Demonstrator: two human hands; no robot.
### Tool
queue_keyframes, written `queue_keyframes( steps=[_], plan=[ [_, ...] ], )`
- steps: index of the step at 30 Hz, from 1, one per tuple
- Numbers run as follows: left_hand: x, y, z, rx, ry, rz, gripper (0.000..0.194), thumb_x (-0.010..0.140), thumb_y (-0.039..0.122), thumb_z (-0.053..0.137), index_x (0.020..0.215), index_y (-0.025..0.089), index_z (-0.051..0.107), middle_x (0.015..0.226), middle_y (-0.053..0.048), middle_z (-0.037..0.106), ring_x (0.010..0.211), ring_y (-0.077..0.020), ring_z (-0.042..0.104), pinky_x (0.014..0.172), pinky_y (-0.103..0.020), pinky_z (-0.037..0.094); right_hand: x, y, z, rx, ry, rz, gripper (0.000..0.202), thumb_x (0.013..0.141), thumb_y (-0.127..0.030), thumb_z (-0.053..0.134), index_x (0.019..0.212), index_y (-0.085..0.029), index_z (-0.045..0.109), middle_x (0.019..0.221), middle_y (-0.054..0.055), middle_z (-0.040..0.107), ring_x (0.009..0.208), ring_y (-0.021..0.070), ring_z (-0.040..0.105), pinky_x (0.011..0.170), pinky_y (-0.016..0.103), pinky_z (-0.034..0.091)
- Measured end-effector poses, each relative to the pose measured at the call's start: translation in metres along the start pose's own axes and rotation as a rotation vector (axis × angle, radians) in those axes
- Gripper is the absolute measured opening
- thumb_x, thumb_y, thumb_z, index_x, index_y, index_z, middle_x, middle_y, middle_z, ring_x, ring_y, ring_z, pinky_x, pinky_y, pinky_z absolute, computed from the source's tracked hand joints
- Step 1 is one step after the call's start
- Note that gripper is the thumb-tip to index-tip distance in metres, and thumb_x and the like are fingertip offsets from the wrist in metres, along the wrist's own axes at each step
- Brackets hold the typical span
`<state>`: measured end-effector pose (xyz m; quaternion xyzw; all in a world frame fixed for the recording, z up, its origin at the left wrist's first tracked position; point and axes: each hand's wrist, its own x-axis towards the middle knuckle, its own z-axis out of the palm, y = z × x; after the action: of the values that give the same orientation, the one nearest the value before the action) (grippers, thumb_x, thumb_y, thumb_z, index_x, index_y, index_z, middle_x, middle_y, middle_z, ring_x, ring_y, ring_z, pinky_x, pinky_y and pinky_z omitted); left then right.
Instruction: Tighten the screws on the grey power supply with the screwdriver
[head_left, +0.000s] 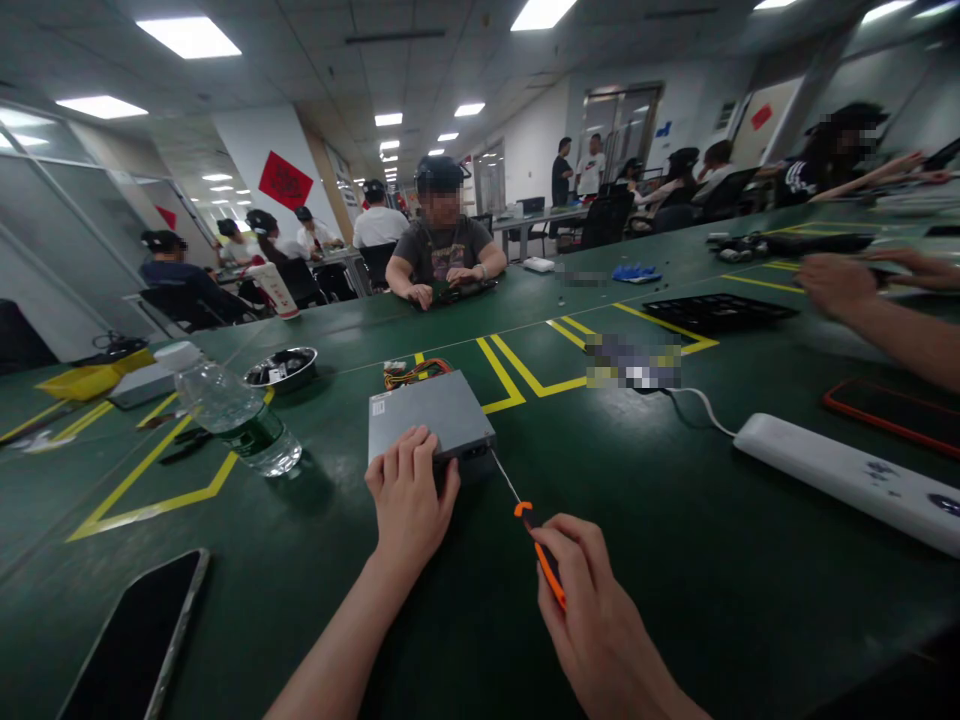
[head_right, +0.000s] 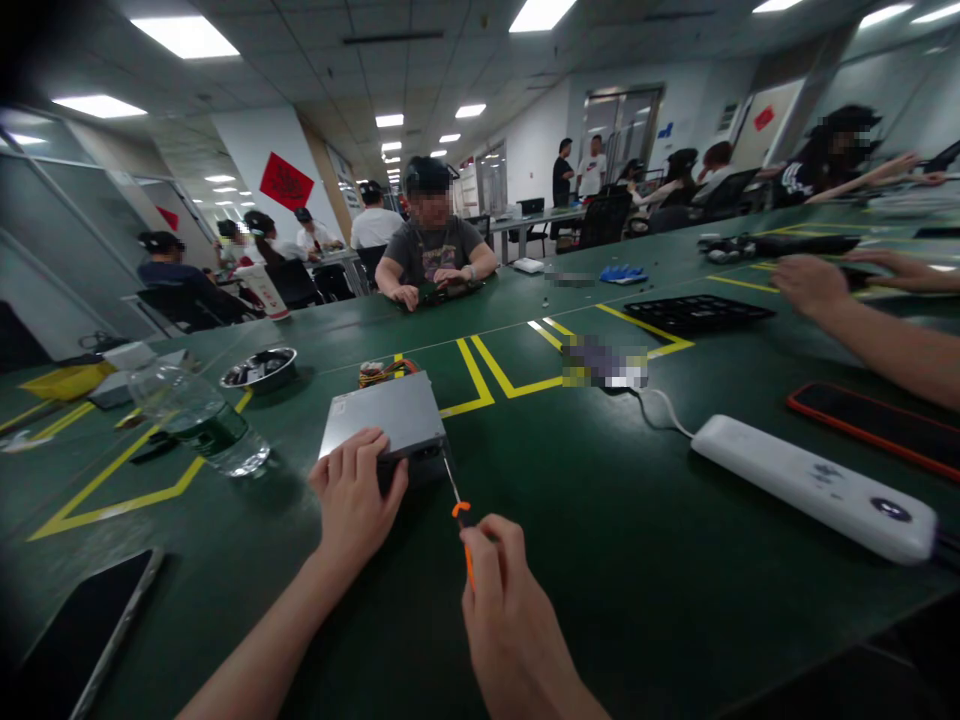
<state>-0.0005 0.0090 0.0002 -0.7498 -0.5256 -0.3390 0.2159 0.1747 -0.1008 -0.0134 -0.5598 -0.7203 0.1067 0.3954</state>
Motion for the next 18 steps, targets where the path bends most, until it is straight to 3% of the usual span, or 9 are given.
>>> queue_keyframes(
  steps=[5,9,11,18],
  plan=[
    [0.0,0.0,0.001,0.01,-0.01,-0.006,0.025,0.083,0.03,0.05,0.104,0.017,0.052,0.116,-0.012,0.059,0.107,-0.0281,0.051,0.087,-0.043,0.03,-0.003,-0.001,-0.001,-0.035,0.064,0.003,0.027,0.093,-0.019,0.043,0.119,-0.017,0.049,0.108,0.014,0.056,0.094,0.0221,0.062,0.073,0.03,0.054],
    [0.0,0.0,0.001,0.006,0.0,-0.001,0.025,0.083,0.03,0.051,0.104,0.018,0.052,0.115,-0.011,0.06,0.107,-0.0276,0.051,0.087,-0.043,0.03,0.003,-0.004,-0.01,-0.004,0.126,0.036,0.024,0.091,-0.022,0.047,0.114,-0.02,0.053,0.093,0.009,0.062,0.073,0.0197,0.064,0.06,0.028,0.053],
    [-0.001,0.0,0.001,0.002,0.003,0.002,0.025,0.082,0.03,0.051,0.105,0.018,0.052,0.115,-0.012,0.06,0.108,-0.0279,0.051,0.087,-0.043,0.029,0.006,-0.005,-0.011,-0.017,0.157,0.028,0.019,0.091,-0.023,0.046,0.108,-0.019,0.054,0.086,0.008,0.061,0.067,0.0188,0.063,0.057,0.029,0.053],
    [0.0,0.001,0.0,0.024,-0.021,-0.008,0.028,0.082,0.032,0.052,0.105,0.017,0.052,0.115,-0.012,0.06,0.109,-0.0277,0.051,0.088,-0.043,0.029,0.007,-0.01,0.0,-0.114,0.255,-0.137,0.021,0.092,-0.02,0.038,0.105,-0.012,0.051,0.093,0.012,0.05,0.072,0.0174,0.061,0.054,0.026,0.055]
  ],
)
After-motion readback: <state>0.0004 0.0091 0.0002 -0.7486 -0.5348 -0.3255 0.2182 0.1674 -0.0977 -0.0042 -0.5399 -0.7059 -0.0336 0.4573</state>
